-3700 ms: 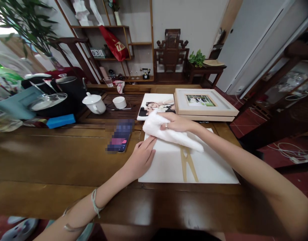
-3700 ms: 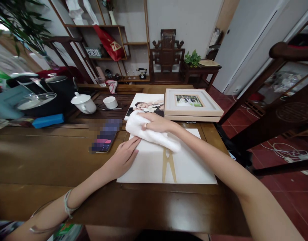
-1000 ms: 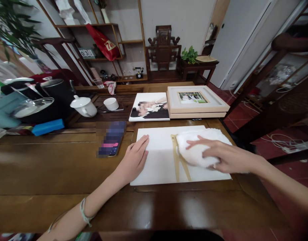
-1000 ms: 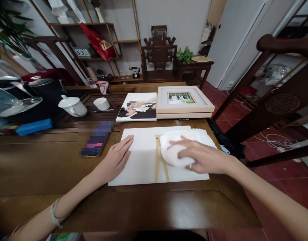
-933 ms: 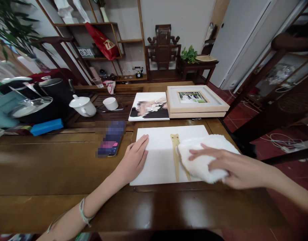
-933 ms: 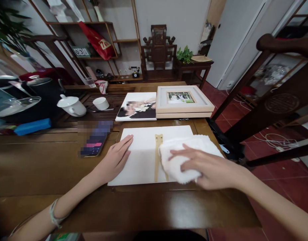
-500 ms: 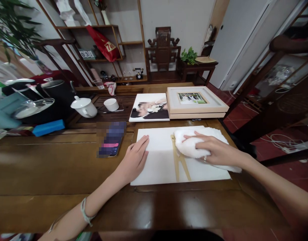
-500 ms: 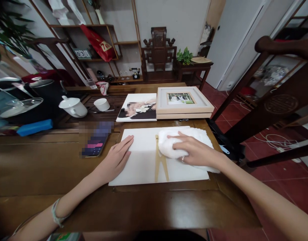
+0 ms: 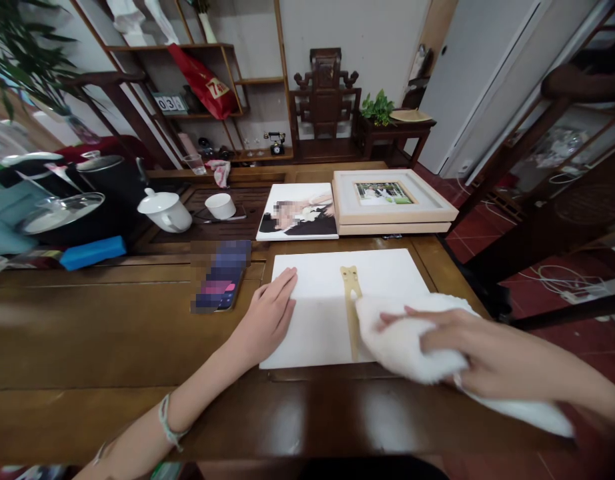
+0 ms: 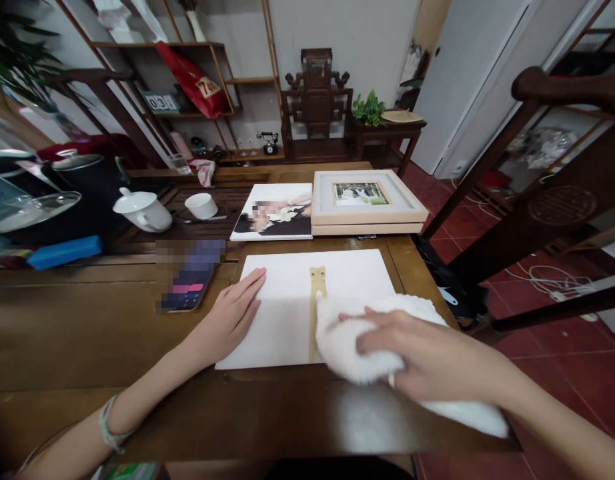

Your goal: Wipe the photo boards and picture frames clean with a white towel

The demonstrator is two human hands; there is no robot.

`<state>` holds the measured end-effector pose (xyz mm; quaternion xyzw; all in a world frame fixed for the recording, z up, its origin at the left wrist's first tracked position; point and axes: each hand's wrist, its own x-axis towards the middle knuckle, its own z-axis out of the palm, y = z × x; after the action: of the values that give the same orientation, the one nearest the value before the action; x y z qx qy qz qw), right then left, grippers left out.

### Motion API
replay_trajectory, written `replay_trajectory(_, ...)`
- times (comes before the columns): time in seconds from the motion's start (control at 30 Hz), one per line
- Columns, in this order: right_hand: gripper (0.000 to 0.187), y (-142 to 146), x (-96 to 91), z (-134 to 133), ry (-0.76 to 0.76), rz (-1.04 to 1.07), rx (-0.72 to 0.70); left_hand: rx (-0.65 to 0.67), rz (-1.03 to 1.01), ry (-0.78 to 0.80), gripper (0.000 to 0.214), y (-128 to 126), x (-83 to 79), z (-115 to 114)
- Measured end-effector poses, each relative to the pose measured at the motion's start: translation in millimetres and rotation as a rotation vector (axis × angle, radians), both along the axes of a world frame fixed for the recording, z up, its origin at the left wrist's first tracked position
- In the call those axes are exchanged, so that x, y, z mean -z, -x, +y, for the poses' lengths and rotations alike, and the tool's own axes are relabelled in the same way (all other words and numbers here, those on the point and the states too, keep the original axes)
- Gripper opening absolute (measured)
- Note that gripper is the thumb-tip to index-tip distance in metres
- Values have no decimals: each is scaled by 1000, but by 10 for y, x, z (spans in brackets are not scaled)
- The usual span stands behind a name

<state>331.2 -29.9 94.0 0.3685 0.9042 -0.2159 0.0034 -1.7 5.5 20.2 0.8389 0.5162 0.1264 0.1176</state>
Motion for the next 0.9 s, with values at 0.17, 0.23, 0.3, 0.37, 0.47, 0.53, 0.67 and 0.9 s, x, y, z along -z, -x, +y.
replay_trajectory(0.17,27,286,308,471,-231,171,75,0,5,4,49,0,-7,2)
replay_trajectory(0.23,32,404,361,511,-280,208,-19,-1,8,3,48,2,-3,2)
replay_trajectory(0.3,36,472,347,427,-279,181,-116,2,6,2,48,4,3,1)
replay_trajectory(0.37,37,487,280,253,-224,142,-203,5,4,3,48,6,11,0)
replay_trajectory(0.47,40,455,148,-19,-121,129,-294,3,3,4,48,6,20,1)
replay_trajectory(0.53,40,428,89,-99,-74,140,-325,2,4,5,48,4,19,2)
replay_trajectory(0.67,42,420,119,90,-90,144,-292,3,11,16,48,0,2,0)
replay_trajectory(0.9,39,569,289,263,-232,138,-220,5,7,10,48,9,-3,-2)
